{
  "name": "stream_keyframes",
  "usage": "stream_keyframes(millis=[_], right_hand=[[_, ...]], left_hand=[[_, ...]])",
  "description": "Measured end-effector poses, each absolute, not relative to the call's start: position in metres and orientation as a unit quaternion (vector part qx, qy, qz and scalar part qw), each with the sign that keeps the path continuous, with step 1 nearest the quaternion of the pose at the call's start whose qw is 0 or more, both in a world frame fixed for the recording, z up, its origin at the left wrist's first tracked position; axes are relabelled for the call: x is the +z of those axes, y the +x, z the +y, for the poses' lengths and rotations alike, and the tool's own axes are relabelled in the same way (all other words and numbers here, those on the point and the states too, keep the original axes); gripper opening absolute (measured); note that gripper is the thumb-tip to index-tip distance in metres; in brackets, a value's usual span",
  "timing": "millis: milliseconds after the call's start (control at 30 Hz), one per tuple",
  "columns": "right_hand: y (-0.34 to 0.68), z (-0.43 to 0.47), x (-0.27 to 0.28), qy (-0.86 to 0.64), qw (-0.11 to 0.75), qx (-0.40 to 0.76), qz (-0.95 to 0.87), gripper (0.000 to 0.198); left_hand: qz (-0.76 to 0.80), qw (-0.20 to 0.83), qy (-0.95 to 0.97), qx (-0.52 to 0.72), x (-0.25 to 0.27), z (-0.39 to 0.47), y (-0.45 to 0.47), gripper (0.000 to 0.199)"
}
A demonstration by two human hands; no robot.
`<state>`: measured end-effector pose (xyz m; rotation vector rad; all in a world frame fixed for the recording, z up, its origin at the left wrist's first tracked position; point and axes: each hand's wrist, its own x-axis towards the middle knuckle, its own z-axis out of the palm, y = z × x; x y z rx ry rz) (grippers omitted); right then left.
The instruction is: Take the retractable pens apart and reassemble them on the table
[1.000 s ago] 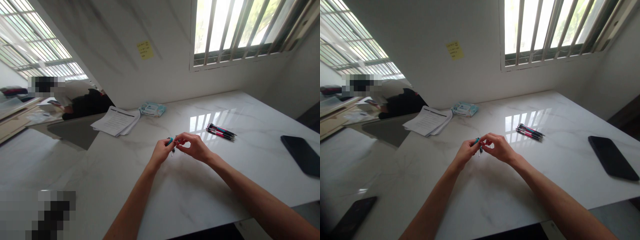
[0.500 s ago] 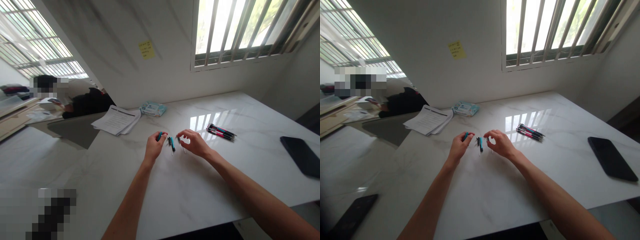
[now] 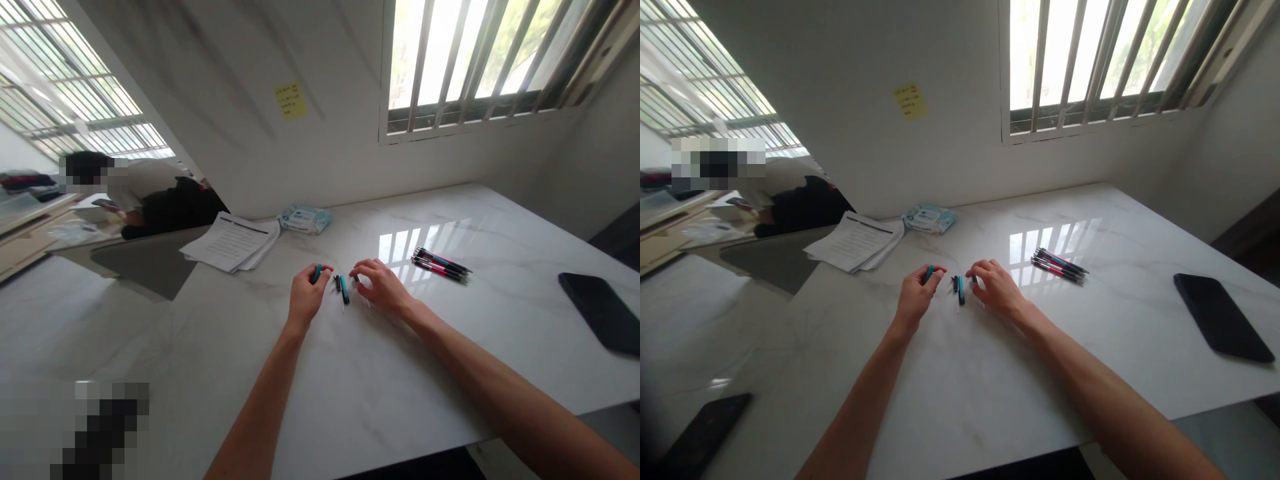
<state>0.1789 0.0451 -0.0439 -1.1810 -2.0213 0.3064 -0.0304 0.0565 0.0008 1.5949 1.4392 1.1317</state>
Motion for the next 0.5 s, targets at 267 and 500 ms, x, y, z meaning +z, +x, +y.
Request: stream_keyframes(millis=[267, 500], right_hand=[[0.1781, 0.0414, -0.0469, -0.456, 0.343, 0.090, -0.817, 0.022], [0.1797, 0.0408, -0.0460, -0.466, 0.326, 0.076, -0.819, 0.022]], left_hand=[[0.554, 0.344, 0.624, 0.430, 0.0026, 0.0556, -0.0306, 0.032], [0.549, 0.348, 0.624, 0.433, 0.0023, 0.0552, -0.0299, 0.032]])
